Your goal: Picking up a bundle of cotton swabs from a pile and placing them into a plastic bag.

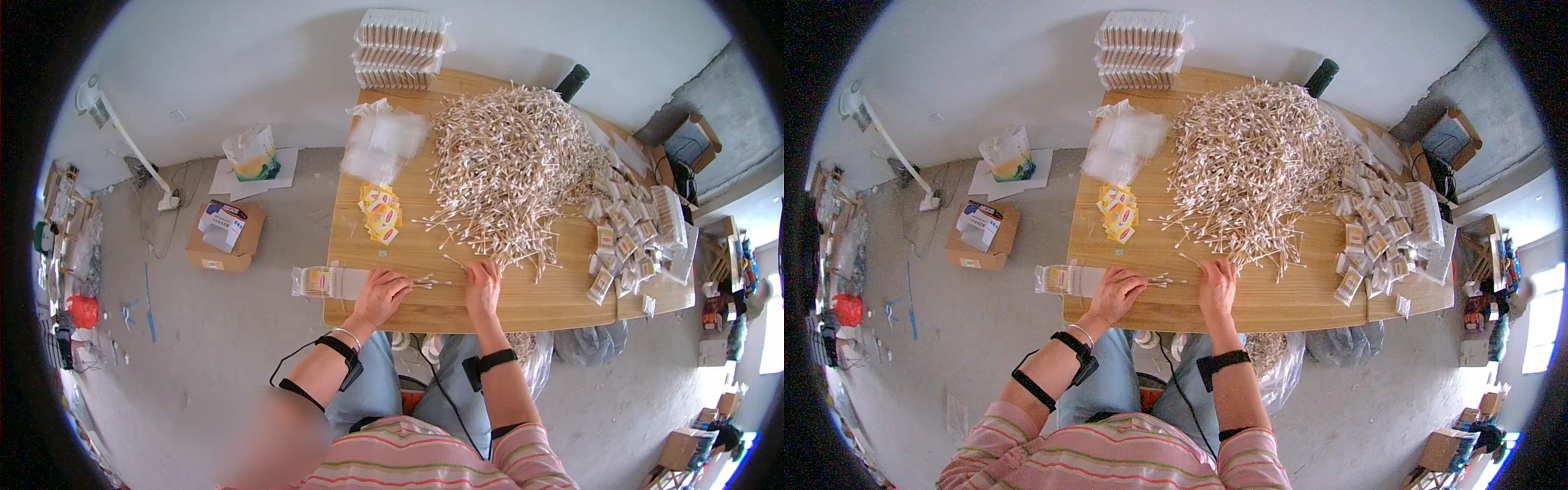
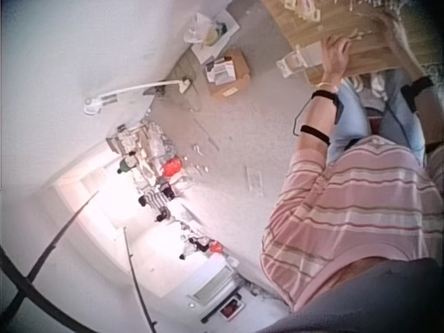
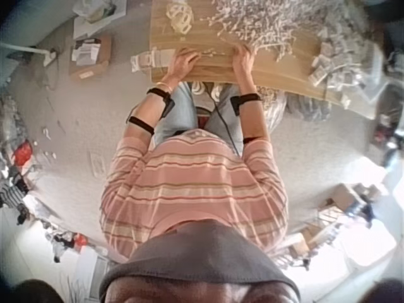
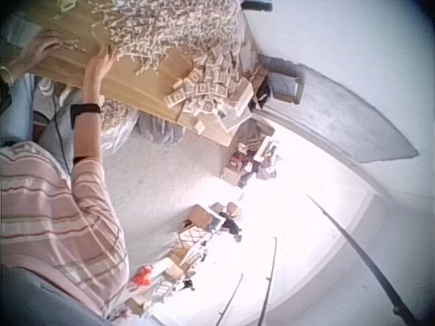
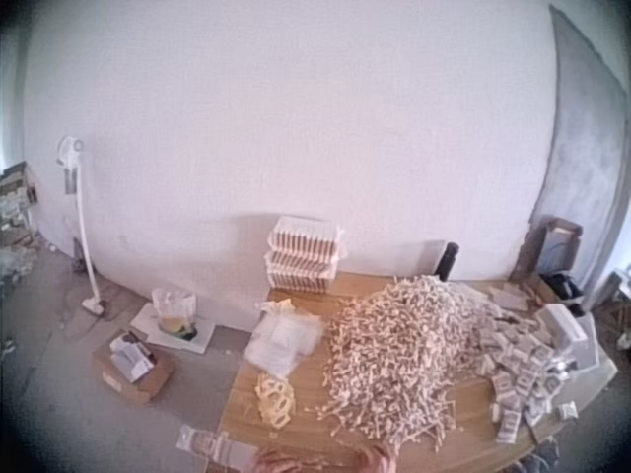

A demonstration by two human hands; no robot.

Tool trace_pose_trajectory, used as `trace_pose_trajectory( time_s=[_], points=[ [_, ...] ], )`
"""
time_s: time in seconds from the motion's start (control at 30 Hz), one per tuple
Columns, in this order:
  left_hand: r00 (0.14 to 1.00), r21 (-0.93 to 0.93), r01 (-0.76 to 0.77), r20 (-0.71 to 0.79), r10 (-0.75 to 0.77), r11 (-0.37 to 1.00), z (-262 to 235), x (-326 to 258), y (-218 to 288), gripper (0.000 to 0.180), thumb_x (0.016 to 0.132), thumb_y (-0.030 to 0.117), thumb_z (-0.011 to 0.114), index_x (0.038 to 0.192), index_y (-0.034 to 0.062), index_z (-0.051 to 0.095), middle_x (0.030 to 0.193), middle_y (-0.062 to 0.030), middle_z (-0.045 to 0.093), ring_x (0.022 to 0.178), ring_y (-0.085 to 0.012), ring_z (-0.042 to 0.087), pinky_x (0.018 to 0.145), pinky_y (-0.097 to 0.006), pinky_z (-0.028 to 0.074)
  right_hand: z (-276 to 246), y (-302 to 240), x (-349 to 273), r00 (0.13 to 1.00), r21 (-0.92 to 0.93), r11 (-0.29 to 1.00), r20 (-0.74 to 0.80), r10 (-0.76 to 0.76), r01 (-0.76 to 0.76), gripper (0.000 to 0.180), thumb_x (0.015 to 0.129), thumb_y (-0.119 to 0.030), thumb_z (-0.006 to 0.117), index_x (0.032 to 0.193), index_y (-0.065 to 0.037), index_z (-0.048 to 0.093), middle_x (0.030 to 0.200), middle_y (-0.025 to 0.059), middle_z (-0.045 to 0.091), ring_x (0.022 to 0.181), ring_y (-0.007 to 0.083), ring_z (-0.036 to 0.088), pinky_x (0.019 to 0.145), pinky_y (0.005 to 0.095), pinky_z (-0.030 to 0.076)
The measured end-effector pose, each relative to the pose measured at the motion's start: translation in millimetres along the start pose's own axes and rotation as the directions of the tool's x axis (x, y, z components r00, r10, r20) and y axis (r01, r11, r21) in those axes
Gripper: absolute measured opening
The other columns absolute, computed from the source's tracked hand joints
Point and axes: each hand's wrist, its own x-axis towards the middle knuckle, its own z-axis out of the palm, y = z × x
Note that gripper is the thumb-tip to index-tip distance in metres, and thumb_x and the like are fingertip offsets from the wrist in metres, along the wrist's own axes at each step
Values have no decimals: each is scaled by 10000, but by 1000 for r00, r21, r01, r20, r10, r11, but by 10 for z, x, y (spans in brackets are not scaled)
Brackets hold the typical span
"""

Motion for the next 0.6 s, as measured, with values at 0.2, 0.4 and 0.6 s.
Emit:
trace_pose_trajectory(
  time_s=[0.2, 0.4, 0.6],
  points=[
    [1000, 2, -18, 0, 18, 1000, 57, -14, -19, 246, 765, 169, 724, 992, 110, 648, 1025, -40, 638, 968, -258, 572, 890, -389, 440, 351, -413, 75, 935, 225, 948, 222, -275, 225, 205, 747, 12, 636, 916, -93, 684, 900, 104, 623, 928, 333, 548, 840, 411, 451],
    [992, 165, 120, 17, -124, 979, -76, 27, 123, 621, 742, 258, 755, 1279, 97, 489, 1322, -120, 481, 1197, -326, 459, 1063, -465, 335, 275, -489, -56, 998, 167, 986, -64, -2, 13, 244, 843, -1, 551, 1066, -60, 631, 1104, 148, 600, 1058, 348, 535, 936, 434, 420],
    [991, 48, 93, 95, -97, 994, 16, 18, -4, 670, 735, 256, 755, 1305, 61, 462, 1331, -136, 473, 1256, -351, 420, 1140, -494, 255, 553, -652, -250, 999, 448, 893, 24, 32, -39, 326, 969, -100, 471, 1277, -1, 516, 1346, 203, 486, 1274, 343, 440, 1083, 414, 326]
  ],
)
